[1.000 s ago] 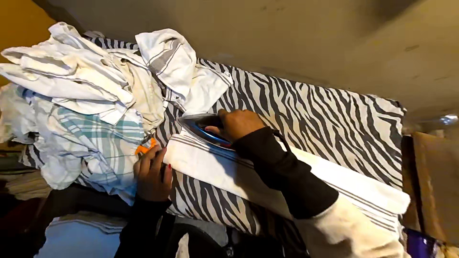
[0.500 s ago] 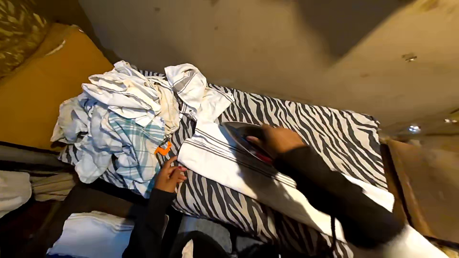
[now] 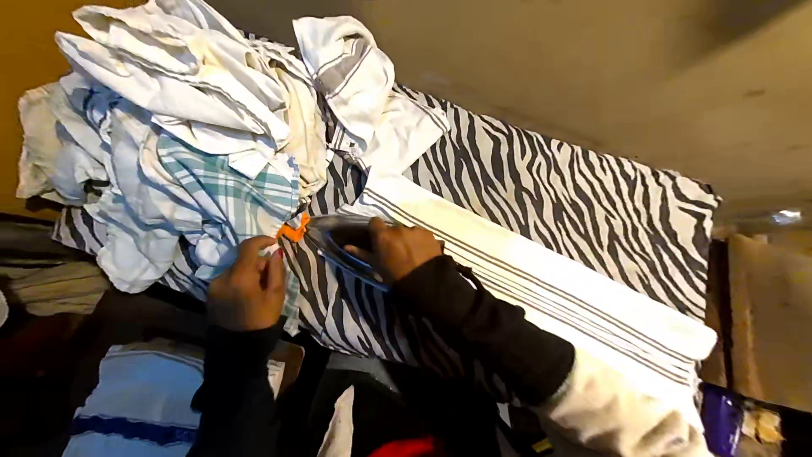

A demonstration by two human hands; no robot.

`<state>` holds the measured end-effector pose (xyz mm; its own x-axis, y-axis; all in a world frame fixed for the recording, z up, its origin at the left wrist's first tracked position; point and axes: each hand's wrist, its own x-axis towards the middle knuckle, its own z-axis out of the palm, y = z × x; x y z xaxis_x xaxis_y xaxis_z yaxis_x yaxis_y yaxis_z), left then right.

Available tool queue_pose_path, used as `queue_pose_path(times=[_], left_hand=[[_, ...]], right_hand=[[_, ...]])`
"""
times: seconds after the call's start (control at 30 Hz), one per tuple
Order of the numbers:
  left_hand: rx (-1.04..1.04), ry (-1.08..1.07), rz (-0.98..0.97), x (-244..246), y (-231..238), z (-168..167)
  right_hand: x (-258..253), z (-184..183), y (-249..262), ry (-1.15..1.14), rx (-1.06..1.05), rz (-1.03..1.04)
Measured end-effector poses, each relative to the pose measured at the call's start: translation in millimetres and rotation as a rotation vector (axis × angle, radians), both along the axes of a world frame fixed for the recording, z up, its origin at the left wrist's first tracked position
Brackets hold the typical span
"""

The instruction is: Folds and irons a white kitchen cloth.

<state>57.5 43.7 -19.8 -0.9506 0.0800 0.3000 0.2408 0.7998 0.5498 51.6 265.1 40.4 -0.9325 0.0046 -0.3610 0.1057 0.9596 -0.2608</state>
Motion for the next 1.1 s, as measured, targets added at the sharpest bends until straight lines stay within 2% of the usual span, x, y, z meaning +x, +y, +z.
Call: queue_pose_path(times=[0.07,0.13,0.2,0.33,0.43,0.57,0.67,0.8,0.9,0.97,1.1], left_hand=[[-0.065,0.102,-0.015,11,-17,12],[-0.087,0.130,-0.041,23,-22,21],[-0.053,0.133,-0.064,35,-19,27],[0.016,0.147,-0.129,46,-16,23],[-0.032,0.110,-0.151,51,-12,20],[-0.008,0.154,-0.243,58,19,32],[0.004,0.179,-0.341,61,45,40],[-0.004,0.168,-0.392,53,45,39],[-0.048,0.129,-0.368,43,35,22],[-0.079,0.102,-0.356,37,32,13],[-0.045,0.092,-0.354,36,37,6]], right_hand=[[-10,-2,-12,0.057,-0.007,-0.023],[-16,1,-20,-0.014,-0.006,-0.074],[-1,-2,-16,-0.025,-0.019,-0.126],[38,9,18,-0.188,0.015,-0.175],[32,2,30,-0.105,0.015,-0.261],[18,-11,14,0.170,-0.117,-0.311],[15,-15,7,0.169,-0.156,-0.351],[64,15,52,-0.165,-0.165,-0.350],[129,8,98,-0.156,-0.009,-0.476],[154,3,120,-0.116,0.103,-0.519],[141,4,121,-0.067,0.143,-0.415]])
